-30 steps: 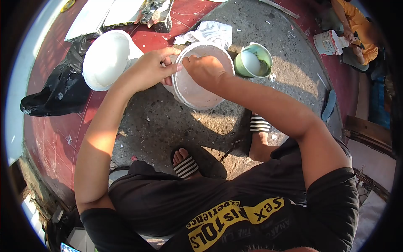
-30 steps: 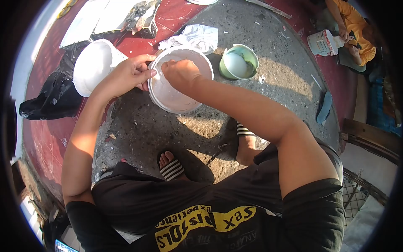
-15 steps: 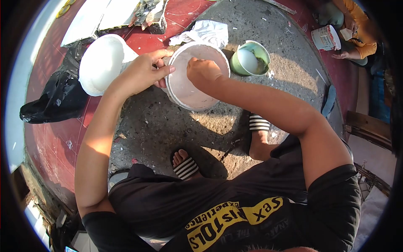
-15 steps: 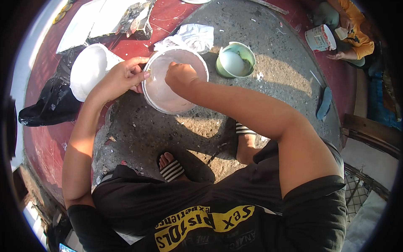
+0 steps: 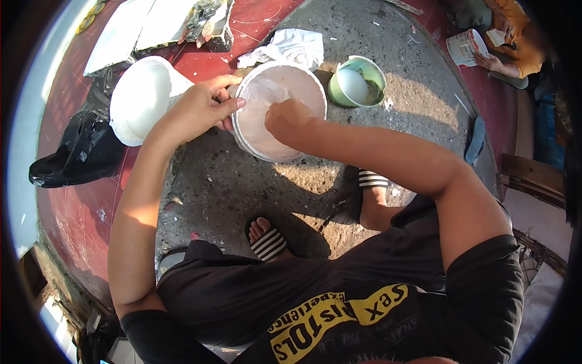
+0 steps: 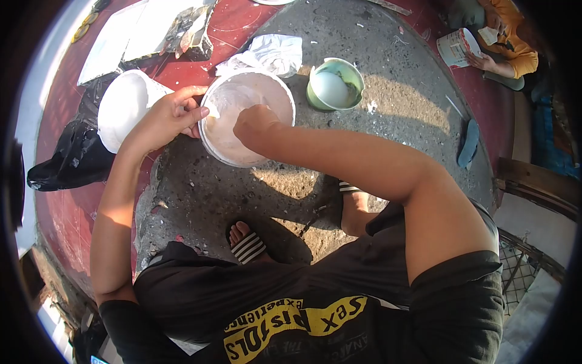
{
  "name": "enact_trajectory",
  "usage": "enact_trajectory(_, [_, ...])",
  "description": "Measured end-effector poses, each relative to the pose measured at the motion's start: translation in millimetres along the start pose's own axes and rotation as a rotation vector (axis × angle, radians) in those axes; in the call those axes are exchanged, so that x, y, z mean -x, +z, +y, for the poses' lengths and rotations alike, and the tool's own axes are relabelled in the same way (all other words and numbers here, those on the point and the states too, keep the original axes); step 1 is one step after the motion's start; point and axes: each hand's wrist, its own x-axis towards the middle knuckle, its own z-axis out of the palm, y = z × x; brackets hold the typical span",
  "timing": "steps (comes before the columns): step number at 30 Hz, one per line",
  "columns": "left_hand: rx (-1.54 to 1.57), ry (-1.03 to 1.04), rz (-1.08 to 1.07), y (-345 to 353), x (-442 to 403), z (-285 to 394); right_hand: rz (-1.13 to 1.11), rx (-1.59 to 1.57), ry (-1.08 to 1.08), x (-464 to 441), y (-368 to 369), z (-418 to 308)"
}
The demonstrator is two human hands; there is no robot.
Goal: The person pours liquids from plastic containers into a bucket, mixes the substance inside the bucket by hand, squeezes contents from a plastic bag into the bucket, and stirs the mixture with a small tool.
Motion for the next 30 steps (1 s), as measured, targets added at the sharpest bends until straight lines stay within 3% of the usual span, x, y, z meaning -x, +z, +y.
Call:
enact_trajectory(2, [-0.003,-0.009,0.009,-0.9,-1.7,-0.8,0.018,-0.013,-0.024,-3.1,0.6,-1.7])
enact_trajectory(4, [0.006,0.009,0.021,0.7,-2.2,-2.2,0.444,-0.113,0.122,-12.8,8.9,-1.5])
enact_trajectory(5, [0.018,0.027,0.036,1.4,-2.2,-3.0,0.446,-0.116,0.127,-13.5,14.3,1.1])
enact_trajectory(8, [0.029,0.028,0.037,1.3,-2.5,-6.2,0.315,-0.008,0.081,-5.9,10.7,6.9])
enact_trajectory(10, [0.032,0.021,0.041,0.2,-2.2,-4.8,0.044,0.01,-0.017,-2.0,3.7,6.1])
enact_trajectory(14, [0.011,0.029,0.03,0.5,-2.7,-3.1,0.304,-0.049,0.08,-14.0,14.2,2.8])
enact_trajectory(17, [0.028,0.043,0.022,2.1,-3.3,-4.9,0.244,-0.009,0.09,-8.9,3.2,7.4])
enact_trajectory(19, [0.037,0.035,0.023,1.8,-1.3,-3.9,-0.056,-0.036,-0.053,-2.4,-4.7,9.0])
enact_trajectory(20, [0.045,0.03,0.023,1.6,-0.8,-3.4,-0.057,-0.032,-0.053,-4.3,-1.3,6.7])
enact_trajectory(22, [0.04,0.03,0.023,0.8,-1.5,-3.1,0.291,-0.073,0.099,-10.1,6.8,0.9])
enact_trajectory(26, [0.002,0.036,0.031,1.2,-2.7,-3.0,0.309,-0.064,0.141,-13.4,4.4,9.4])
enact_trajectory(28, [0.02,0.03,0.032,1.1,-1.3,-4.5,0.054,-0.067,0.016,-1.3,-6.3,13.0])
enact_trajectory(30, [0.043,0.028,0.038,0.6,-0.2,-4.6,0.02,-0.102,0.029,-3.6,-7.3,9.0])
